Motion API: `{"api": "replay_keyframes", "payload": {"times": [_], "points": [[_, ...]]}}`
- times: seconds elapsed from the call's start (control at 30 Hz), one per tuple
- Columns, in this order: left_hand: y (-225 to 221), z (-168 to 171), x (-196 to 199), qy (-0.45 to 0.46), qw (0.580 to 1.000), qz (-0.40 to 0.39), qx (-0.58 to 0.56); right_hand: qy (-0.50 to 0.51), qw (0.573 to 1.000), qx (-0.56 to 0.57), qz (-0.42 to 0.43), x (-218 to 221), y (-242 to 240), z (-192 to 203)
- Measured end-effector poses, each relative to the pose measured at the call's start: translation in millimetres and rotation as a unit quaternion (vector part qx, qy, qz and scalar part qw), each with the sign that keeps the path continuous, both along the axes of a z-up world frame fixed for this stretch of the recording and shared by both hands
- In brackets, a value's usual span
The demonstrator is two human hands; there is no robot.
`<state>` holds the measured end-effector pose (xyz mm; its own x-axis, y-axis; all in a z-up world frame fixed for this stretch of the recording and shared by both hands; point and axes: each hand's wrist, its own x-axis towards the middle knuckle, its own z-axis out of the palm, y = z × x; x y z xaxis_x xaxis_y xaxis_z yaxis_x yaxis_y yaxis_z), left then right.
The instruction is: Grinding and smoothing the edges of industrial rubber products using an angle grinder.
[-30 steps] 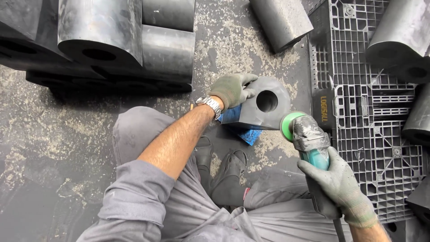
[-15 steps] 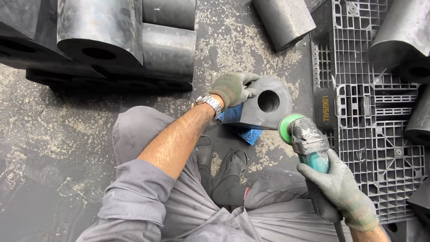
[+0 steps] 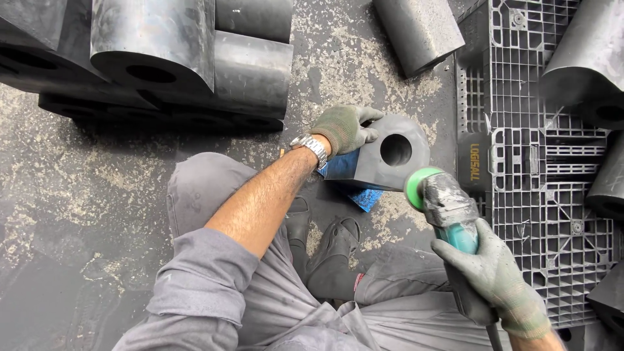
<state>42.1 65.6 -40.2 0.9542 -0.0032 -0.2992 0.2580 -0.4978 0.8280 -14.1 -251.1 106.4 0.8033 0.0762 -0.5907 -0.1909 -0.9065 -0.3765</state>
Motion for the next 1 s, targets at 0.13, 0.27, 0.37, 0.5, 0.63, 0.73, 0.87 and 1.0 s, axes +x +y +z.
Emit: {"api": "replay_keyframes", "payload": {"times": [0.13, 0.27, 0.37, 0.5, 0.63, 0.73, 0.87, 1.0], "points": [[3, 10, 1, 0.02, 1.0, -0.008, 0.012, -0.052, 0.993, 0.039, 0.102, -4, 39, 2], [3, 10, 1, 0.03, 0.999, -0.011, 0.016, -0.011, 0.996, -0.024, 0.087, 0, 44, 7], [2, 9, 0, 0.027, 1.0, -0.004, 0.0, 0.0, 0.999, -0.002, 0.035, 4, 14, 0], [2, -11, 5, 0.001, 1.0, -0.007, -0.021, -0.027, 0.998, 0.017, 0.049, 6, 14, -7], [9, 0, 6, 0.008, 1.0, -0.011, -0.015, 0.011, 0.997, -0.024, 0.07, 5, 72, 8], [5, 1, 5, 0.021, 1.0, -0.003, -0.01, 0.02, 0.995, 0.006, 0.1, 4, 63, 11], [5, -11, 7, -0.009, 1.0, -0.01, -0.009, 0.011, 0.998, -0.024, 0.054, 4, 21, 4], [5, -18, 10, -0.005, 1.0, 0.0, -0.021, -0.03, 0.993, 0.029, 0.106, 1, 31, -4]]}}
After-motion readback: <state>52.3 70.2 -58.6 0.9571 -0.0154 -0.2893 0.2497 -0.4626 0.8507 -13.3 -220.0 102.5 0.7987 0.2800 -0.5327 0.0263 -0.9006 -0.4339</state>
